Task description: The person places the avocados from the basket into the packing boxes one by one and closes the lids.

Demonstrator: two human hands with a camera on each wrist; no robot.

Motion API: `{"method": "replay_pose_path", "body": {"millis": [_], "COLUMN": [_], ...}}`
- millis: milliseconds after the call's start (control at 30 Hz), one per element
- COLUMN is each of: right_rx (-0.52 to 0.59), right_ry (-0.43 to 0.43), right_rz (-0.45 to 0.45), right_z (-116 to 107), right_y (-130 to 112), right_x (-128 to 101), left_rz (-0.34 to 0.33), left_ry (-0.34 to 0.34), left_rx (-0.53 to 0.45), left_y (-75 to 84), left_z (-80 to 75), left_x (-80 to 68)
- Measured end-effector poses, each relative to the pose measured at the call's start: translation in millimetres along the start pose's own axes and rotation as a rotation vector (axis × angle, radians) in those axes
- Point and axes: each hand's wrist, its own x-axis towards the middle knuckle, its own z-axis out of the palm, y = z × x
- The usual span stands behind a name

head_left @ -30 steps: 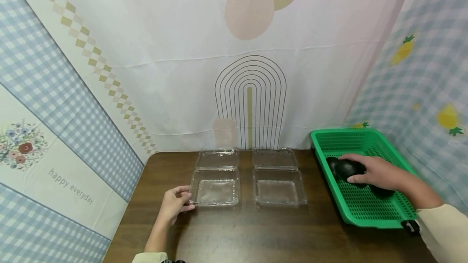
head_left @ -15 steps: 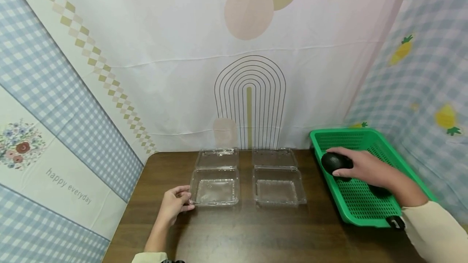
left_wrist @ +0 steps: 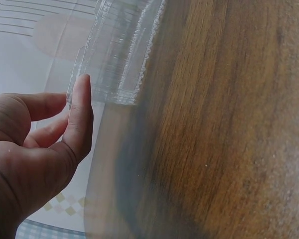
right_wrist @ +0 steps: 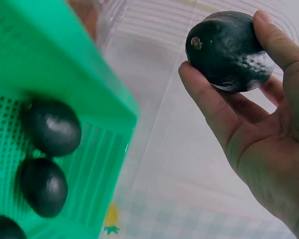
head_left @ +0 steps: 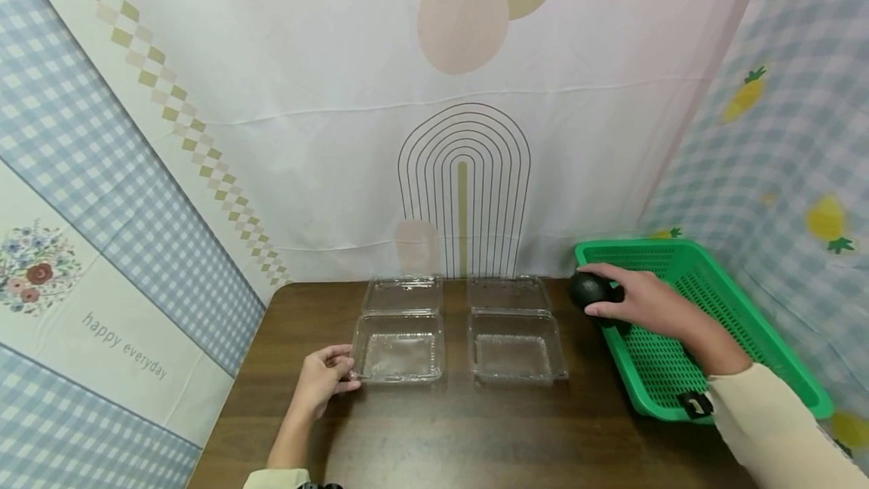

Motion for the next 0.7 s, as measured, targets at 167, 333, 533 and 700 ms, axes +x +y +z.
{"method": "replay_pose_path", "body": {"millis": [167,333,533,700], "right_rx": [0.049,0.082,0.110,0.135], "right_ry": [0.016,0.038,0.059,0.050], "right_rz": [-0.013,-0.032,-0.047,-0.053], "right_z": [7.7,17.8,32.5,42.7], "right_y": [-10.9,-20.5,-31.5,-47.1], "right_x": [9.3,20.2,33.3,44.5], "left_rz": [-0.001,0.003,-0.003,-0.007], "left_ry": [-0.002,-0.013,-0.012,-0.008], "left_rx": [-0.008,-0.005,-0.004,-0.005], "left_y": [-0.8,0.6,1.5,1.6], "left_z": [0.8,1.1,1.2,0.2], "left_x": [0.1,-1.2,-0.5,-0.9]}}
